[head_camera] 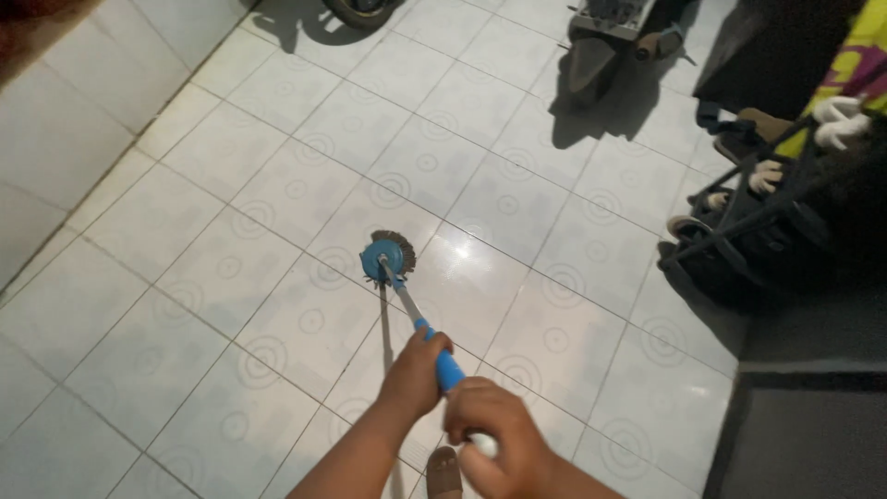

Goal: The user is mopping the tiled floor in what appears to be a garage or parking area.

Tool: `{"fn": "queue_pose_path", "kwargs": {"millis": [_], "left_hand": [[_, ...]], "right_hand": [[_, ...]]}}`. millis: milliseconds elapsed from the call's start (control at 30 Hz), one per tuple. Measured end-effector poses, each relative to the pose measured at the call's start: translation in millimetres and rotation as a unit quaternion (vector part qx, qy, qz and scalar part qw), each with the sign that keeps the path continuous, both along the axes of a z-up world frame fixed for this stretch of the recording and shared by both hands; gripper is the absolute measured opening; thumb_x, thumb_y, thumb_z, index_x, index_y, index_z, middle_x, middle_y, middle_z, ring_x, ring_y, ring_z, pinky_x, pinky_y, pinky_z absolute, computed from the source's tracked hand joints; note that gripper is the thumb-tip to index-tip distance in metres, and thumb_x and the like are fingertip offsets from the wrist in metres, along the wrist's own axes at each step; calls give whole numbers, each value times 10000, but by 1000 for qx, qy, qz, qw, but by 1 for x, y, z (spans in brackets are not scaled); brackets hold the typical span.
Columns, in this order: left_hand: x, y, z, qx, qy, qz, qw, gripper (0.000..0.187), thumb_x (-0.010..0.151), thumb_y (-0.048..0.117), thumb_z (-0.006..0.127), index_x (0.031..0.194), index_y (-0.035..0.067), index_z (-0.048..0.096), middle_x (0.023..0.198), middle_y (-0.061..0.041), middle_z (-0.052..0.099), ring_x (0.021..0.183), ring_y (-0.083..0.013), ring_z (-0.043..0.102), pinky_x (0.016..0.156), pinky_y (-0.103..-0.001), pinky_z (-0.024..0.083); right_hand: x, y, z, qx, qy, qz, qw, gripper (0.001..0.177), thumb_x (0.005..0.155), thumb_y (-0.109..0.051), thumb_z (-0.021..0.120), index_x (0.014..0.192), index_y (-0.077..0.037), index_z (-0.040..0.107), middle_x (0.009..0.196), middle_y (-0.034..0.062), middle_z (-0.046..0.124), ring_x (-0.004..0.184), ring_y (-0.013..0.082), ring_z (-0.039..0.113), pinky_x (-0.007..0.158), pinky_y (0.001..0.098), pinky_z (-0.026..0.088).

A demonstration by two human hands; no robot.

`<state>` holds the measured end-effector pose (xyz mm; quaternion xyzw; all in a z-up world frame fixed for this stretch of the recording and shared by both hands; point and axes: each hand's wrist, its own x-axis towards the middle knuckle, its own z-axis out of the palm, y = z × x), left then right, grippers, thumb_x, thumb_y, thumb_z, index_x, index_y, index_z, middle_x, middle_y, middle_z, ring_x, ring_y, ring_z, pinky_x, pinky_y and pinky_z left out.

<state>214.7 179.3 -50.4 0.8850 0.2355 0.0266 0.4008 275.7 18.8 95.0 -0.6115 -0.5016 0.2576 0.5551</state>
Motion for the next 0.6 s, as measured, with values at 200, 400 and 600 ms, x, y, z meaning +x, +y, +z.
{"fn": "queue_pose_path", "kwargs": {"millis": [200,400,600], "left_hand": [[50,-68,24,-58,-54,-88,993,419,674,65,822,1034,135,621,1278,-312,527,1191,-487,551,919,-510,503],[85,-132,61,-152,-87,-211,962,304,759,100,772,1020,112,617,1110,-134,635,1053,-387,638,855,-465,532],[105,-166,52,-85,-53,-258,961,168,841,117,690,1001,121,639,1070,-122,652,981,-366,661,815,-471,543]], "right_hand": [[29,-72,25,-132,117,-144,974,178,570,-107,550,679,21,611,740,153,656,664,234,656,616,392,593],[32,-151,25,-142,7,-263,954,168,706,-191,627,618,-48,627,679,114,659,724,236,657,771,440,600],[53,-223,-30,-93,8,-272,958,217,786,-164,731,630,-88,602,691,100,648,724,243,664,891,522,577]]}}
